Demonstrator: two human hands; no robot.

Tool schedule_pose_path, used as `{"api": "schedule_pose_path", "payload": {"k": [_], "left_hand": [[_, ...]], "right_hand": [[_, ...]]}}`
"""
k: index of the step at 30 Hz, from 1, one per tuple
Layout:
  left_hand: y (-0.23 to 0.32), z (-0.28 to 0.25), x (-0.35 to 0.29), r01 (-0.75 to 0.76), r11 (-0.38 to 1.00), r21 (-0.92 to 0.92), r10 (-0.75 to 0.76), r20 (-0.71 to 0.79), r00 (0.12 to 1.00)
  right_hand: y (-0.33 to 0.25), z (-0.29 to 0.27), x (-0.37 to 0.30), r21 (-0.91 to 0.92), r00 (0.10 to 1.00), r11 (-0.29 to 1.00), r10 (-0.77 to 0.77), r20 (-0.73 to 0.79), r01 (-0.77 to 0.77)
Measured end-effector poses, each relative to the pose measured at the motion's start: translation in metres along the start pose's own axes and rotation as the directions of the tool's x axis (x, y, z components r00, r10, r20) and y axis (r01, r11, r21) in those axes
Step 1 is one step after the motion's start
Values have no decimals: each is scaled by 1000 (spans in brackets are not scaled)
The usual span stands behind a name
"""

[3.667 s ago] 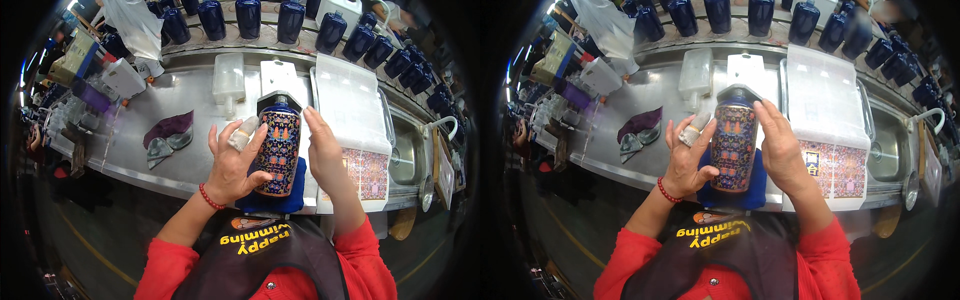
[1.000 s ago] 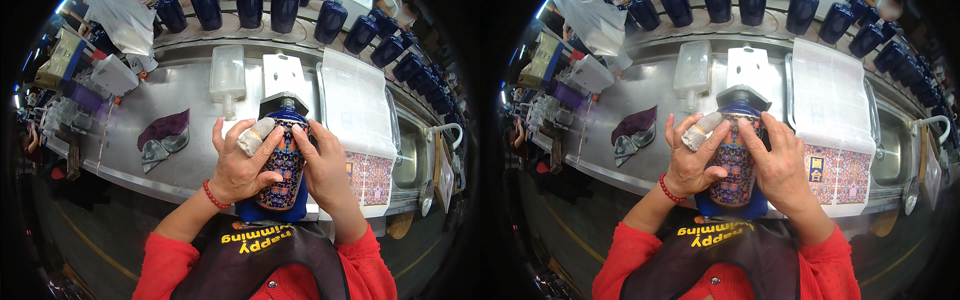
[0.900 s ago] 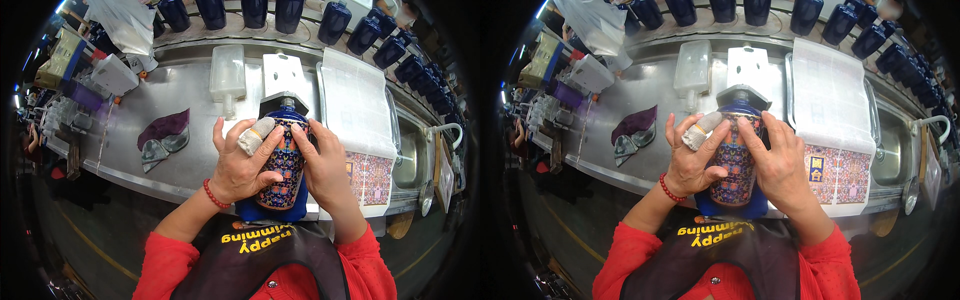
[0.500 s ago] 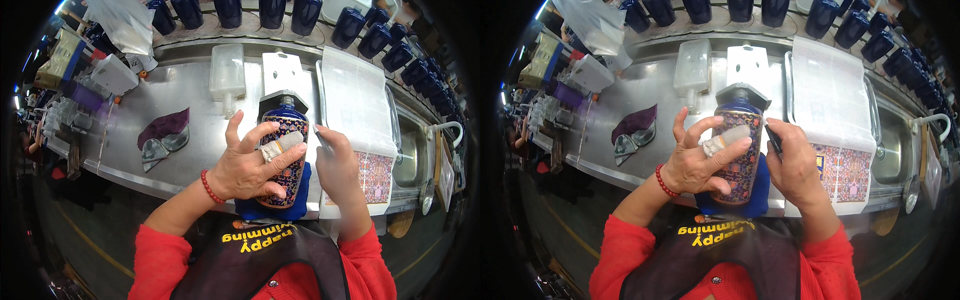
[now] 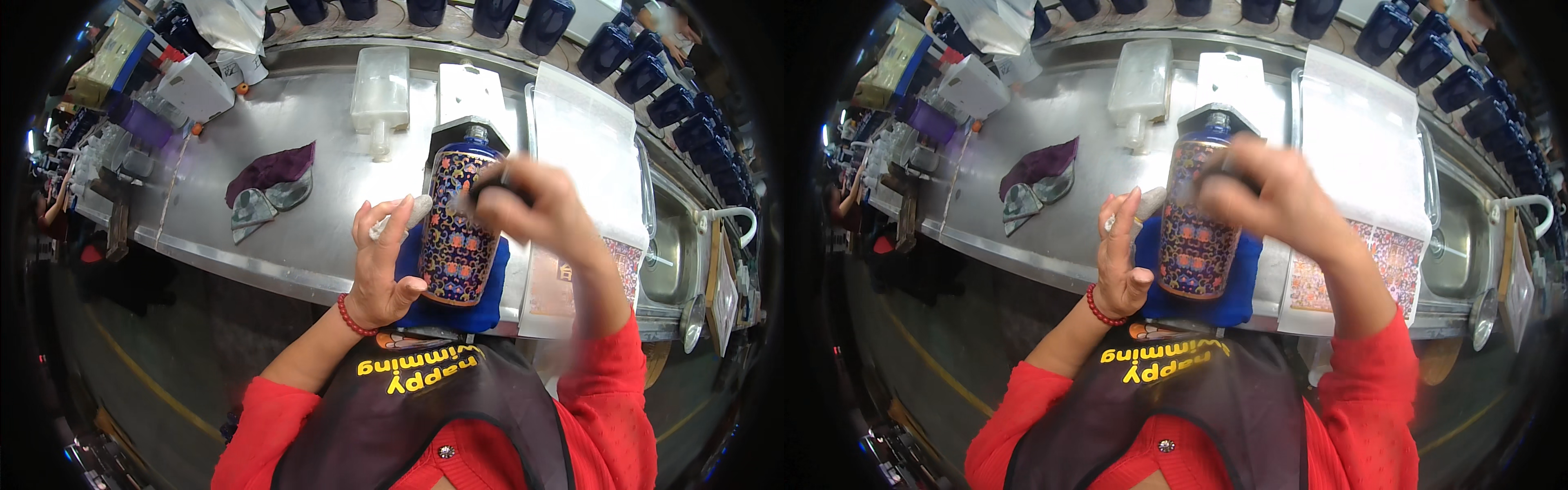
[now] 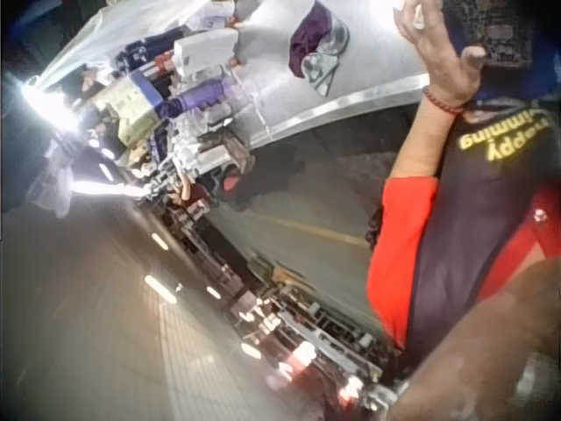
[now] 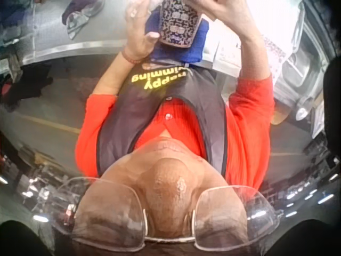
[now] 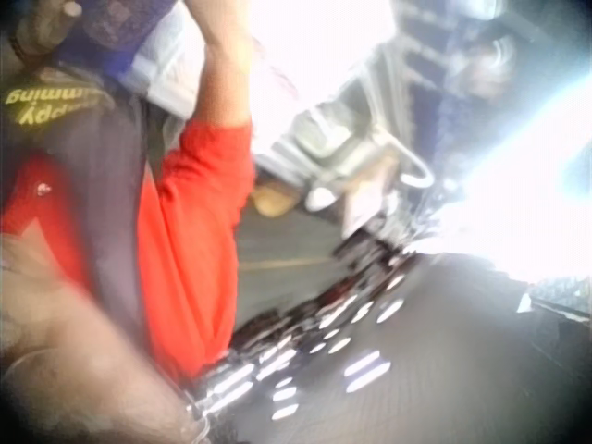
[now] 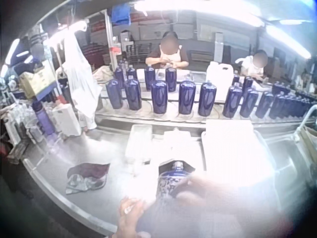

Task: The person applies decorative stickers to a dark blue bottle, smoothing each sticker with a small black tool. They rotate the bottle to access different sides and replace one sticker with another design before continuing to smooth the surface.

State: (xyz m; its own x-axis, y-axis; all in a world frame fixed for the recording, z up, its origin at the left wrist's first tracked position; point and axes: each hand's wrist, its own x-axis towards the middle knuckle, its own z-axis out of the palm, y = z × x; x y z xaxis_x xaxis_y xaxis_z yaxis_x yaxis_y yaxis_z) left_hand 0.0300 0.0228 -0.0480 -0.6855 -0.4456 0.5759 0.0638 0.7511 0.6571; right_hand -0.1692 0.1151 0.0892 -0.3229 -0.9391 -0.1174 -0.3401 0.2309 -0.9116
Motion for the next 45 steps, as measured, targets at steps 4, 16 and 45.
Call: {"api": "schedule_pose_path", "payload": {"k": [4,16,45], "left_hand": [[5,-2,-8,-20,993,115,8,99,995],[24,-3,8,-222,907,357,150,218,964],[16,-1,-16,-83,915,394,32,134,990]], "right_hand": [[26,6,-2,-783,501,269,-863,63,561],[109,30,-50,462,902,871,51,-428,170],[45,24,-48,-330,661,577,-697,277,747]]}}
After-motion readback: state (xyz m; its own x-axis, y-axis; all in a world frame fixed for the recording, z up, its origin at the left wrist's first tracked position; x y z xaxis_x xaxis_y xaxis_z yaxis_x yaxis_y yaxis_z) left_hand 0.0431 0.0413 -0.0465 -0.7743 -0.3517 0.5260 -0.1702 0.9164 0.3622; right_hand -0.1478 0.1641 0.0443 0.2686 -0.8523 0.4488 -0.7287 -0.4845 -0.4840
